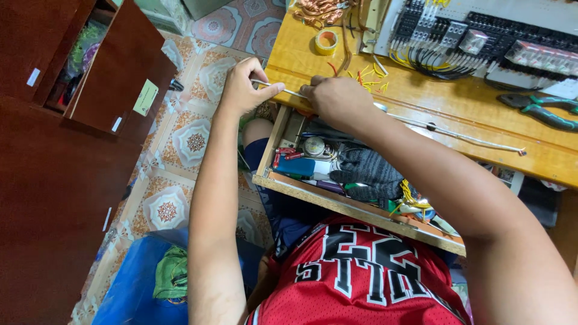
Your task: Stripping and organizing electrical wires on a workbench
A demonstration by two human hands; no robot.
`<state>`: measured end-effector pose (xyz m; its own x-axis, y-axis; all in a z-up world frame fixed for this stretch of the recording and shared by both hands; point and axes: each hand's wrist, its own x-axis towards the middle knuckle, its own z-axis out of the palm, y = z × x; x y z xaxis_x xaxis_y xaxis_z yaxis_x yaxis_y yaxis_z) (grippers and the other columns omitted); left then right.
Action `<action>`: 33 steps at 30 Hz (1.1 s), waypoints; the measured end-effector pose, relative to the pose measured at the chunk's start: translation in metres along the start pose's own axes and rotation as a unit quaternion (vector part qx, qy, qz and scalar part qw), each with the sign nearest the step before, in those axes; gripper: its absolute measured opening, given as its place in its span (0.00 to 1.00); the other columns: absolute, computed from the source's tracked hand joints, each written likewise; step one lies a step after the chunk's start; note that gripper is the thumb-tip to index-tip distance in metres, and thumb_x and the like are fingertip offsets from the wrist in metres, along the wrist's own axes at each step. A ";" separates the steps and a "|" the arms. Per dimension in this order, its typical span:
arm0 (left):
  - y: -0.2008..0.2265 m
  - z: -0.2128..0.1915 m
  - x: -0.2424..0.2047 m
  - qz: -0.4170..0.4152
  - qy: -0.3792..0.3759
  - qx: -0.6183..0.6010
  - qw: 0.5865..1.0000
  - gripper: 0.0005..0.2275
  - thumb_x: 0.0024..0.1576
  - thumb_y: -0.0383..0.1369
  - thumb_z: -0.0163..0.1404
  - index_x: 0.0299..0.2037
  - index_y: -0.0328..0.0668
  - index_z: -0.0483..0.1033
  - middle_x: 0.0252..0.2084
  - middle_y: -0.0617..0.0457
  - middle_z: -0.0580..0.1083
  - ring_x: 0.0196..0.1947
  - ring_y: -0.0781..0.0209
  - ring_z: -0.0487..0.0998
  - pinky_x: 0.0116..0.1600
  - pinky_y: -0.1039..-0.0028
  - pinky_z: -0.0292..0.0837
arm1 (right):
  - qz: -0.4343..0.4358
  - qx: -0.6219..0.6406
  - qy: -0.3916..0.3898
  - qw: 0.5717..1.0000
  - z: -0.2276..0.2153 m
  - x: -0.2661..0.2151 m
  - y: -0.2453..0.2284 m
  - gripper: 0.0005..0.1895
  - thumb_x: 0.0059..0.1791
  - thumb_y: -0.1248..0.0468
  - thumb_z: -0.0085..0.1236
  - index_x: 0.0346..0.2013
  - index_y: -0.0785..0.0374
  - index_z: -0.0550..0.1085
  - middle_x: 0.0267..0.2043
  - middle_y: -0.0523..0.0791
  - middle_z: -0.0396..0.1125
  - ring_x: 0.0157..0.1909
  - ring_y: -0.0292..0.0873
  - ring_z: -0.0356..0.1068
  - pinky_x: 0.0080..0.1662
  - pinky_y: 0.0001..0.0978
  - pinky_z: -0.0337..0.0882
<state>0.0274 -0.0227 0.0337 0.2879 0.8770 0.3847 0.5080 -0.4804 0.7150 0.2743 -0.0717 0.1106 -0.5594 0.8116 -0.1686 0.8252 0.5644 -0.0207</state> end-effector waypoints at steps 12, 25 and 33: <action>-0.008 0.013 0.004 -0.024 0.027 0.065 0.997 0.28 0.41 0.56 0.72 0.30 0.47 0.68 0.26 0.49 0.67 0.31 0.44 0.75 0.39 0.61 0.70 | -0.050 0.008 0.202 0.978 0.022 -0.007 0.002 0.10 0.47 0.67 0.48 0.30 0.57 0.78 0.30 0.45 0.72 0.25 0.55 0.76 0.27 0.49 0.76; -0.071 0.041 -0.002 -0.021 0.141 -0.048 0.989 0.29 0.46 0.50 0.77 0.22 0.47 0.63 0.11 0.59 0.54 0.15 0.70 0.58 0.25 0.81 0.50 | -0.078 0.011 0.210 0.975 0.028 -0.004 0.007 0.10 0.44 0.70 0.47 0.31 0.60 0.78 0.33 0.47 0.72 0.26 0.59 0.77 0.26 0.51 0.75; -0.058 0.037 -0.003 -0.035 0.138 -0.070 0.987 0.27 0.48 0.47 0.76 0.23 0.44 0.65 0.13 0.60 0.54 0.17 0.74 0.54 0.26 0.81 0.47 | -0.087 -0.003 0.208 0.974 0.026 -0.012 0.006 0.11 0.45 0.70 0.48 0.34 0.62 0.79 0.34 0.49 0.71 0.27 0.61 0.77 0.26 0.50 0.75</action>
<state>0.0269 0.0020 -0.0300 0.0144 0.8871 0.4613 0.3956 -0.4288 0.8122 0.2876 -0.0818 0.0872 -0.6758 0.6934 0.2500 0.7148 0.6992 -0.0070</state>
